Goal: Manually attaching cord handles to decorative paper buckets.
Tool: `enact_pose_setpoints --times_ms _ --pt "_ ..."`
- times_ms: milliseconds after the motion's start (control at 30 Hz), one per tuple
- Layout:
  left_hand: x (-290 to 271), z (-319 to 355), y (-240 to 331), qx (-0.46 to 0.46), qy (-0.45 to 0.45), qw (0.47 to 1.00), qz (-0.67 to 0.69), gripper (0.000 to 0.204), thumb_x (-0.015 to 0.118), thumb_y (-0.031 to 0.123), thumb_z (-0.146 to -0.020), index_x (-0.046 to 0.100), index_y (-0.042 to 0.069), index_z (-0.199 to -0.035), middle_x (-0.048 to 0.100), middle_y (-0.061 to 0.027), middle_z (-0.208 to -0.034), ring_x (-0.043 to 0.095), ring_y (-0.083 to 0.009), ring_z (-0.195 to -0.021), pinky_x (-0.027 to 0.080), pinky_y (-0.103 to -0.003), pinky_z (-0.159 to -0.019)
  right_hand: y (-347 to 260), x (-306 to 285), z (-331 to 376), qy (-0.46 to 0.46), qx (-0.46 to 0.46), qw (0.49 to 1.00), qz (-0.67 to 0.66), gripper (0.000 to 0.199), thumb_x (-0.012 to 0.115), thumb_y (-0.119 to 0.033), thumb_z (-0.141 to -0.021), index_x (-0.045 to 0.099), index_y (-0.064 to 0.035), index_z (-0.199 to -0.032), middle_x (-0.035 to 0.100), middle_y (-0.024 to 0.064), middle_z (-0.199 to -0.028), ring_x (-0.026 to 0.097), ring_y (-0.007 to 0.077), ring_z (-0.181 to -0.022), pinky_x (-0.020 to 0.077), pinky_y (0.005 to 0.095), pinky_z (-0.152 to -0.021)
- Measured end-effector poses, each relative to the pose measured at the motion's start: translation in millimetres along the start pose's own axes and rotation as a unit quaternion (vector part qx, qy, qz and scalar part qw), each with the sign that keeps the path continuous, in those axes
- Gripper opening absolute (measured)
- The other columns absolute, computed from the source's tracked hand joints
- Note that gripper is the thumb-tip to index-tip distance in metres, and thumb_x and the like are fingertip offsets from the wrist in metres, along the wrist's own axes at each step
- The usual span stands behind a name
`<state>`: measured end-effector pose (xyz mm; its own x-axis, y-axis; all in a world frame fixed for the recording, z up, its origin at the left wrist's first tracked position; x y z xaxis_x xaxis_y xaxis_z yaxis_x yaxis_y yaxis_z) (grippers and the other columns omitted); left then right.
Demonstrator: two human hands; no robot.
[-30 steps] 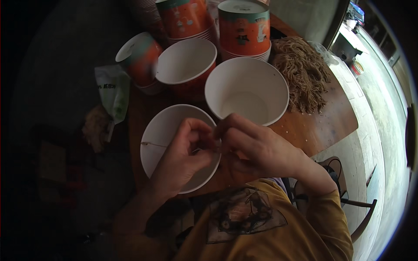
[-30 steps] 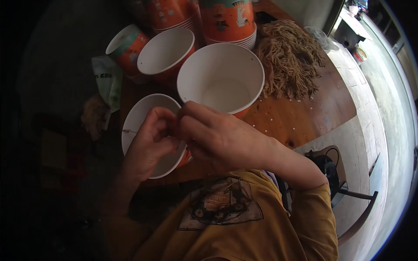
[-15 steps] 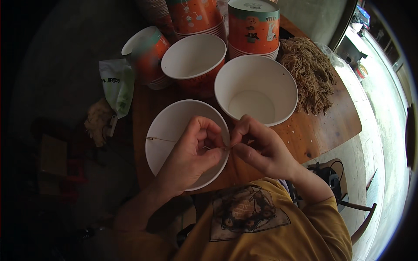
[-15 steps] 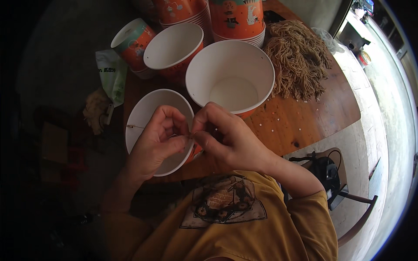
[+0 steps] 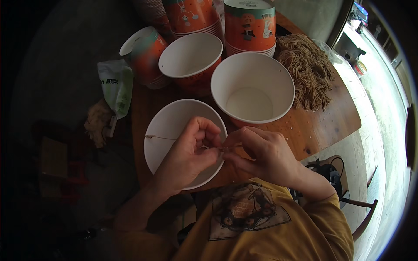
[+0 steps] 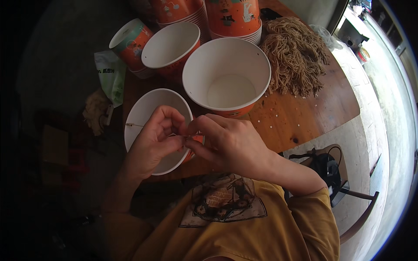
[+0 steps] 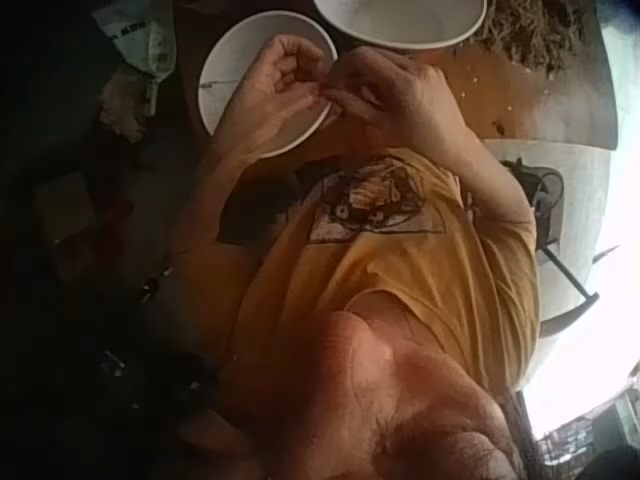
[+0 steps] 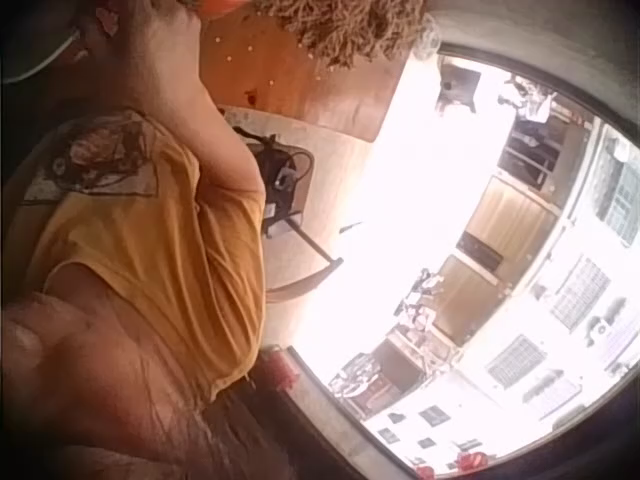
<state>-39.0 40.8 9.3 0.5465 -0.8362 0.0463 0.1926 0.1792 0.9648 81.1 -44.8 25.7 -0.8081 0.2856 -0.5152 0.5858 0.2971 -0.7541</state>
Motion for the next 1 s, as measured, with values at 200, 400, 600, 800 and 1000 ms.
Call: enact_pose_setpoints --times_ms 200,400,600,800,1000 --pt "4.6 1.1 4.4 0.041 -0.010 0.999 -0.021 0.033 0.054 -0.004 -0.082 0.043 0.006 -0.111 0.050 -0.0034 -0.100 0.050 -0.0102 -0.095 0.043 -0.027 -0.085 5.2 4.3 5.3 0.060 -0.028 0.996 0.061 0.015 0.071 -0.012 -0.078 0.058 -0.0074 -0.086 0.061 0.0053 -0.073 0.062 0.0213 -0.060 0.0488 0.0327 -0.052" --pt "-9.2 11.6 13.8 0.147 0.107 0.961 -0.208 0.029 0.051 -0.006 -0.083 0.048 0.004 -0.109 0.050 -0.0039 -0.098 0.051 -0.0101 -0.090 0.044 -0.025 -0.079 13.2 2.9 6.4 0.060 0.032 0.998 -0.006 0.015 0.070 -0.012 -0.079 0.058 -0.0065 -0.087 0.059 0.0044 -0.072 0.059 0.0168 -0.059 0.0471 0.0292 -0.052" --pt "-1.6 22.7 11.8 0.199 0.116 0.937 -0.263 0.018 0.057 -0.003 -0.084 0.054 0.002 -0.101 0.051 -0.0050 -0.090 0.054 -0.0116 -0.077 0.045 -0.025 -0.066 16.6 4.9 8.7 0.052 0.051 0.995 -0.073 0.015 0.070 -0.010 -0.080 0.059 -0.0033 -0.088 0.060 0.0024 -0.073 0.057 0.0064 -0.061 0.0452 0.0220 -0.053" --pt "0.3 22.8 10.8 0.160 0.104 0.947 -0.260 0.012 0.058 0.001 -0.087 0.057 0.002 -0.099 0.054 -0.0051 -0.093 0.055 -0.0124 -0.077 0.045 -0.026 -0.066 26.2 11.7 11.0 0.006 0.134 0.971 -0.196 0.012 0.067 -0.005 -0.083 0.059 0.0005 -0.090 0.061 0.0019 -0.079 0.058 0.0032 -0.071 0.0489 0.0192 -0.061" --pt "-3.3 21.7 4.2 0.123 0.071 0.965 -0.220 0.010 0.060 0.005 -0.089 0.058 0.002 -0.098 0.054 -0.0044 -0.094 0.055 -0.0115 -0.080 0.046 -0.025 -0.070 24.4 17.9 9.7 -0.011 0.150 0.968 -0.200 0.011 0.066 -0.005 -0.085 0.059 0.0008 -0.091 0.060 0.0008 -0.078 0.056 0.0023 -0.069 0.0473 0.0185 -0.060"
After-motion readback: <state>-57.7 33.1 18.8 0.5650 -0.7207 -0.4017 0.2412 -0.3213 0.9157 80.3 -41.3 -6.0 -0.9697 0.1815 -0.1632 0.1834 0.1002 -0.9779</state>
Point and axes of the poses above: each hand's wrist, its own z-axis away from the middle knuckle, its own x-axis out of the palm, y = z × x, the point moved 6 cm from there along -z, towards the middle knuckle
